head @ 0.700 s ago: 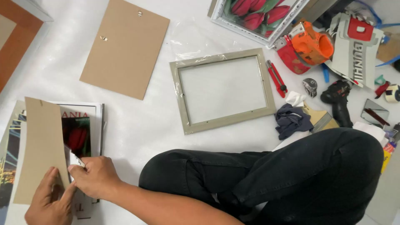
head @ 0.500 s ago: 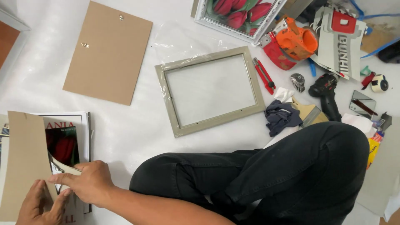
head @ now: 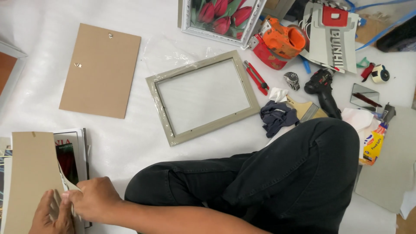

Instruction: Assembling a picture frame by cleaning the glass, inserting the artwork, and securing the backing board.

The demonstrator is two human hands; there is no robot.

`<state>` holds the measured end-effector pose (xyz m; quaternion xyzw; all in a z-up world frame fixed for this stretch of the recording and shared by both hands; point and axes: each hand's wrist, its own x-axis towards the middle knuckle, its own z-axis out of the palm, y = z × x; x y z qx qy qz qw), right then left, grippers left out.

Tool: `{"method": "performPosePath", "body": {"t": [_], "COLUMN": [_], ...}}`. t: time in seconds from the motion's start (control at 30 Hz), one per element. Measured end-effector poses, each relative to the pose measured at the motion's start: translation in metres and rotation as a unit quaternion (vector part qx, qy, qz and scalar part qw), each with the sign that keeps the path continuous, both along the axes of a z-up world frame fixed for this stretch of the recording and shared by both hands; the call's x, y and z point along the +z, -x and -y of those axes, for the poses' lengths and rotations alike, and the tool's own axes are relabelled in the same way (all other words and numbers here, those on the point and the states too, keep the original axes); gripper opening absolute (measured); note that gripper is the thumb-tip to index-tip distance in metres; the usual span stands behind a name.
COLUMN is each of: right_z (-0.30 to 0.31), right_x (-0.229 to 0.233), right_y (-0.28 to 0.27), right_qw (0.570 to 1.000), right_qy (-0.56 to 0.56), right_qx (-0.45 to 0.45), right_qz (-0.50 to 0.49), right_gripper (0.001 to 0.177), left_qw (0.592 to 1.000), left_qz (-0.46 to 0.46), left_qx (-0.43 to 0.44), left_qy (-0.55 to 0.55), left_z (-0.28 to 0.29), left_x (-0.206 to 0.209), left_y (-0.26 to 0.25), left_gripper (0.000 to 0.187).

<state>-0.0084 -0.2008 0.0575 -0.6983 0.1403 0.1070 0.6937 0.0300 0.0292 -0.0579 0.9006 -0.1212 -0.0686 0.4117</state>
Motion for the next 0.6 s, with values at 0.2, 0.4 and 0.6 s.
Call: {"method": "performPosePath", "body": {"t": [0.2,0.4,0.6], "right_z": [0.096,0.268,0.390], "right_x": [0.063,0.091,0.081], "right_y": [0.037,0.053,0.053], "right_qw": [0.988,0.972,0.965], "right_qy": [-0.013,-0.167,-0.166], "right_qx": [-0.035,-0.152,-0.194], "right_qz": [0.150,0.069,0.062], "right_gripper": [0.036,0.031,0.037], "left_qw": [0.934,0.980,0.914], "left_qz": [0.031,-0.089,-0.197], "left_qx": [0.047,0.142,0.051], "left_qy": [-0.353,-0.104,0.350], "left_z": [0.032,0.182,0.300], "left_x": [0.011,0.160,0.156], "left_y": [0.007,0.017,-0.005], "left_gripper": [0.065,0.054,0.039]}}
